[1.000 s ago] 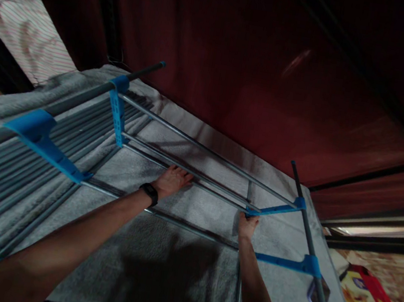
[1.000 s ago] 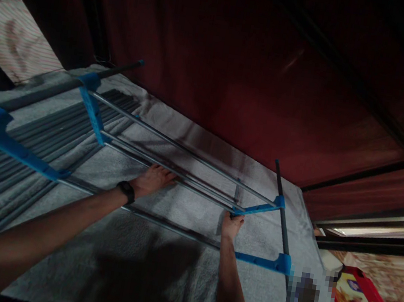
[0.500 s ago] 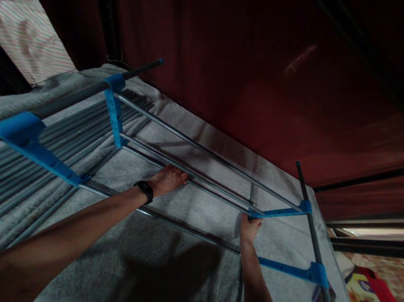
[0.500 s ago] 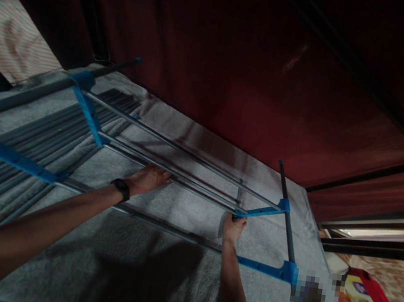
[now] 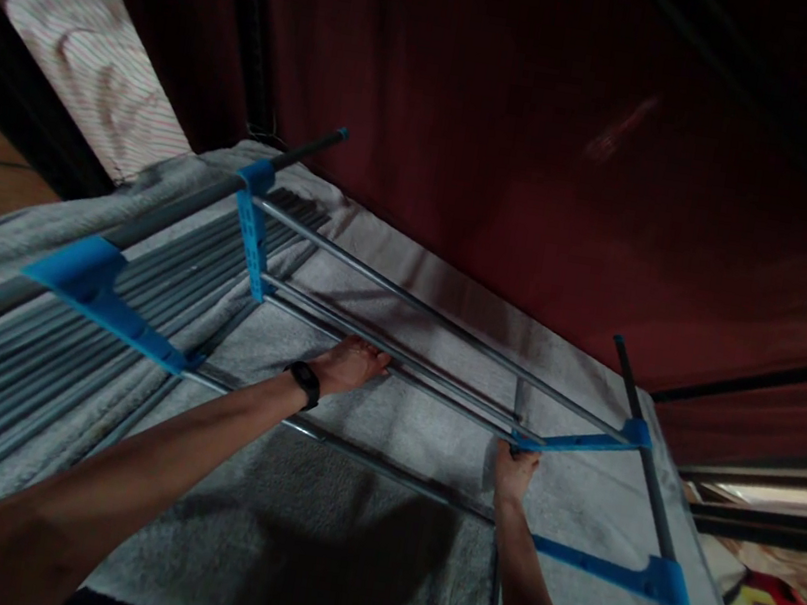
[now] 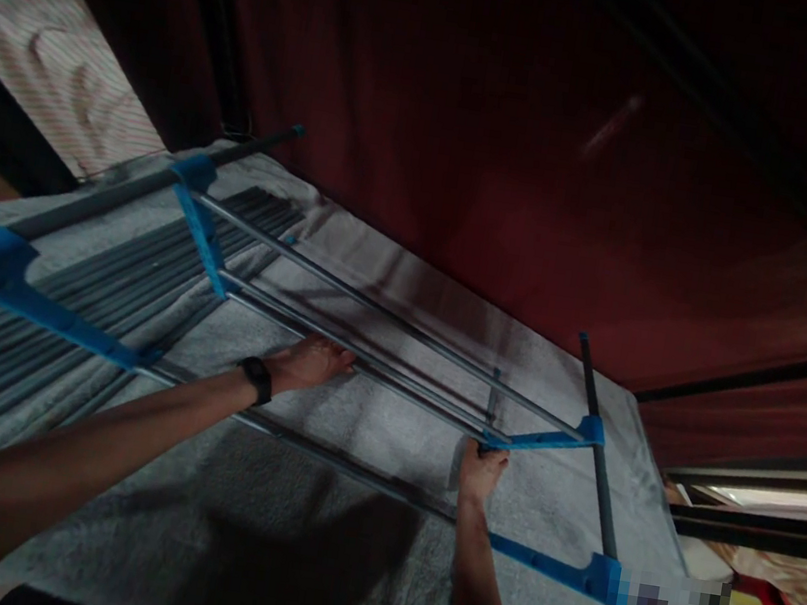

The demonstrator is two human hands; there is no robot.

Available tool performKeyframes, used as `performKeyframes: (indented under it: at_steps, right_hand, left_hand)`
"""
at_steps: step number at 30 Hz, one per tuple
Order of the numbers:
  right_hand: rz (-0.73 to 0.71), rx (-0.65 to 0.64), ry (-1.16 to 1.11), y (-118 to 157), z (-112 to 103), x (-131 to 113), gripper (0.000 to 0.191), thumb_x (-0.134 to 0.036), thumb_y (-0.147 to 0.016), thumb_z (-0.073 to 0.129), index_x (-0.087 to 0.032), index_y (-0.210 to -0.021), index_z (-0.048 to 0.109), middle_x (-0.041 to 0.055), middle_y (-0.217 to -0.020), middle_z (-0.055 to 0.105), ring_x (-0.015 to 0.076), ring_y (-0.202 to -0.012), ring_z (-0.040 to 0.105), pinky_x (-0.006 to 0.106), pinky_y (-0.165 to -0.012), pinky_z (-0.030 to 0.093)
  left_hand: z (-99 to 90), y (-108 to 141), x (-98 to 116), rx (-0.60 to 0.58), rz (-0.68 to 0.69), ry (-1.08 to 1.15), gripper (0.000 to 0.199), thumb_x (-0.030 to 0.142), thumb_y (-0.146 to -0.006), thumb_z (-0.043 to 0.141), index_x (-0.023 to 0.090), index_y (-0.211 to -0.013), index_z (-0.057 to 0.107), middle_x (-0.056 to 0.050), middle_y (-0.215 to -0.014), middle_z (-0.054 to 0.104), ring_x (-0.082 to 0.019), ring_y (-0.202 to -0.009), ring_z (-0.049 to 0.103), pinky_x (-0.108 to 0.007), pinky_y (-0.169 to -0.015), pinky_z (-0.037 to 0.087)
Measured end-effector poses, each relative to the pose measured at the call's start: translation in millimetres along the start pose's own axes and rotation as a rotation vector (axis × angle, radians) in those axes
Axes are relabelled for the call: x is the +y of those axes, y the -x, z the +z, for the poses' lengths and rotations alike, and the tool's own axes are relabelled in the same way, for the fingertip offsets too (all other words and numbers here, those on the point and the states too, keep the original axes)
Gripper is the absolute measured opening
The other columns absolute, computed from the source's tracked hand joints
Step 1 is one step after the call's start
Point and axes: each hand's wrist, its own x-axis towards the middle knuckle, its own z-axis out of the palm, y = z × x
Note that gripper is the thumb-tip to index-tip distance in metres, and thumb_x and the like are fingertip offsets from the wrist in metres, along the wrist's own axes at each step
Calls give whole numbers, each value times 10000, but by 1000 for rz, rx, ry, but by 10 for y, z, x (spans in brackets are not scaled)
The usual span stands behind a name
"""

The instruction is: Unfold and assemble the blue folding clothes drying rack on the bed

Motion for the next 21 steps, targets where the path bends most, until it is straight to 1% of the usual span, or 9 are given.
performKeyframes:
  at_steps: [3,7,12,18,21]
  right_hand:
    - [-2,-4,-1,-2,-5,-3,405,-454,-670,641,-288,-909,360,48,-904,549,317,-1048,557,501,-945,469]
    - [-13,-9,3,-8,-13,-10,374,-429,-680,641,-283,-910,384,51,-895,568,319,-1055,563,499,-928,474]
    - [-16,-16,11,-6,-16,-17,378,-430,-693,649,-284,-916,382,37,-871,549,318,-1047,562,490,-937,472]
    - [7,-19,13,9,-15,-23,402,-450,-686,651,-275,-941,393,47,-917,538,318,-1026,564,493,-956,460]
    - [12,-25,4,16,-24,-45,406,-442,-674,655,-268,-948,410,58,-942,546,324,-1045,562,489,-966,454]
  left_hand:
    - [-21,6,5,-44,-3,-34,234,335,-1034,488,188,-1066,667,-85,-930,740,-259,-977,693,-364,-878,466]
    - [-46,17,12,-22,-21,22,216,327,-1028,504,196,-1060,674,-80,-949,742,-258,-993,691,-369,-891,463]
    - [-43,42,4,-17,-25,45,227,337,-1034,503,188,-1041,674,-81,-919,731,-237,-945,687,-355,-877,461]
    - [-35,72,3,-8,-30,33,267,352,-1048,476,187,-989,676,-68,-866,718,-217,-857,679,-351,-825,474]
    - [-43,81,-12,1,-28,22,247,351,-1040,497,191,-1005,682,-68,-877,726,-221,-877,687,-356,-834,491]
